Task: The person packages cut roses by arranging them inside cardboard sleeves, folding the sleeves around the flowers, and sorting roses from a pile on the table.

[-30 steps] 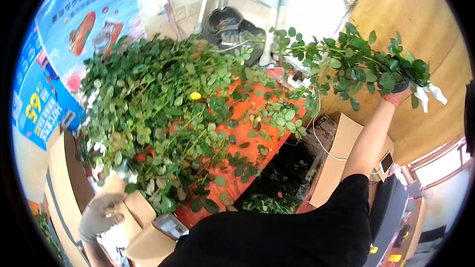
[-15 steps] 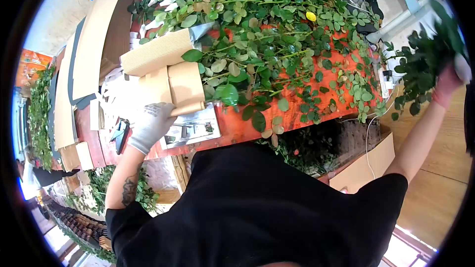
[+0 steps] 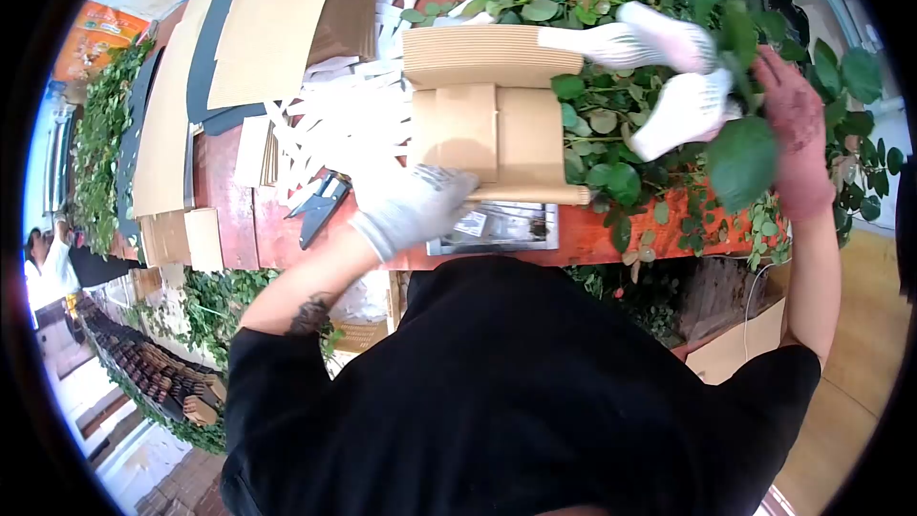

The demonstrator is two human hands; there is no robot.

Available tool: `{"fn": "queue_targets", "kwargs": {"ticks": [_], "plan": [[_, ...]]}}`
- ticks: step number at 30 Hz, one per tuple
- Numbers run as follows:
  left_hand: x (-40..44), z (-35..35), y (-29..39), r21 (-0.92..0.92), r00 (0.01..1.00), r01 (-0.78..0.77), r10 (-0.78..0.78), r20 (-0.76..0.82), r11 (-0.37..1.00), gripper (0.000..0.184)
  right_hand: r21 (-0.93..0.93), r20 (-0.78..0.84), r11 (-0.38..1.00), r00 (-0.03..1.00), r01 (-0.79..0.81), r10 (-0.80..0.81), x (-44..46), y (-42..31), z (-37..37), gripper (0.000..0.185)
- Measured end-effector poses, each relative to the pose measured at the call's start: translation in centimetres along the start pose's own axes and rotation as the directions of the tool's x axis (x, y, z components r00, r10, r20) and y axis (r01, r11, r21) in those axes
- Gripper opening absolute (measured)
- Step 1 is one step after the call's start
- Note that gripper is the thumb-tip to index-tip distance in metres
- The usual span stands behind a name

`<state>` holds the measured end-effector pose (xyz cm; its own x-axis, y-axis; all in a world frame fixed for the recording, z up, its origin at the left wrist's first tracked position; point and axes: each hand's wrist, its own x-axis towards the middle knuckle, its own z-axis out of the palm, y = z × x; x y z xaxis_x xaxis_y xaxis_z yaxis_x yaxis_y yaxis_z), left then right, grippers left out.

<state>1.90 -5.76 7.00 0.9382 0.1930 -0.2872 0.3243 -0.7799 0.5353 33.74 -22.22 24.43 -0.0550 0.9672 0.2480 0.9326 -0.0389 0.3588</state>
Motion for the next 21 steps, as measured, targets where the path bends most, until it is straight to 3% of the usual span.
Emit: {"fn": "queue_targets", "kwargs": {"ticks": [1,3,4,6,7,9,11,12,14,15,17,18,19,20,21], "plan": [[0.0,0.5,-0.3,-0.010,1.000,-0.007,0.007,0.011,1.000,0.026,0.092,-0.060,0.995,0.997,0.049,-0.043,0.2,-1.2,1.6,0.057],[-0.1,1.7,-0.9,0.021,0.991,-0.027,0.029,-0.129,0.999,0.020,-0.123,0.058,0.989,0.995,0.085,-0.079,1.6,-6.1,4.1,0.052],[-0.3,0.8,-0.4,0.034,0.992,-0.022,0.026,-0.122,0.999,0.019,-0.276,0.097,0.931,0.970,0.240,-0.221,2.5,-8.1,4.9,0.047],[-0.3,1.9,-1.0,0.008,0.983,-0.061,0.062,-0.173,0.998,0.019,-0.036,0.230,0.993,0.968,0.109,-0.098,5.6,-13.2,5.7,0.036],[-0.2,2.2,-1.2,-0.003,0.970,-0.086,0.083,-0.227,0.996,0.020,0.014,0.269,0.992,0.955,0.127,-0.126,5.8,-14.0,8.1,0.036],[-0.4,0.9,-1.0,-0.043,0.988,-0.052,0.045,-0.151,0.998,0.021,0.078,0.314,0.989,0.939,0.122,-0.140,5.8,-15.7,11.7,0.036],[-0.5,0.6,-1.3,-0.061,0.996,-0.077,0.075,-0.041,0.995,0.028,0.141,0.605,0.990,0.793,-0.022,-0.069,6.2,-17.6,13.6,0.053],[-0.5,0.9,-1.4,-0.081,0.996,-0.080,0.076,-0.046,0.994,0.028,0.136,0.617,0.991,0.783,-0.011,-0.076,5.9,-17.6,14.5,0.053],[-0.6,1.4,-1.7,-0.087,0.958,-0.144,0.117,-0.263,0.986,0.024,0.306,0.604,0.952,0.773,-0.003,-0.192,5.4,-17.0,15.9,0.069],[-0.5,1.4,-1.9,-0.100,0.958,-0.142,0.111,-0.265,0.985,0.024,0.307,0.611,0.952,0.766,0.003,-0.199,5.9,-16.7,15.4,0.069],[-0.5,1.0,-2.0,-0.151,0.947,-0.201,0.153,-0.281,0.968,0.024,0.421,0.712,0.894,0.667,-0.152,-0.221,6.4,-15.8,13.7,0.079],[-0.7,0.7,-2.1,-0.134,0.933,-0.215,0.163,-0.322,0.967,0.025,0.434,0.684,0.896,0.682,-0.094,-0.259,5.7,-15.7,14.2,0.081],[-0.9,0.0,-2.0,-0.111,0.911,-0.251,0.196,-0.363,0.962,0.026,0.456,0.575,0.890,0.770,-0.019,-0.278,3.6,-15.6,15.8,0.081],[-1.3,-2.2,-1.5,-0.116,0.929,-0.278,0.237,-0.283,0.954,0.028,0.496,0.571,0.868,0.755,-0.003,-0.323,4.2,-15.6,15.2,0.083],[-1.5,-4.5,-1.3,-0.114,0.938,-0.307,0.280,-0.205,0.945,0.031,0.436,0.314,0.878,0.881,0.198,-0.354,1.5,-15.9,17.8,0.083]]}}
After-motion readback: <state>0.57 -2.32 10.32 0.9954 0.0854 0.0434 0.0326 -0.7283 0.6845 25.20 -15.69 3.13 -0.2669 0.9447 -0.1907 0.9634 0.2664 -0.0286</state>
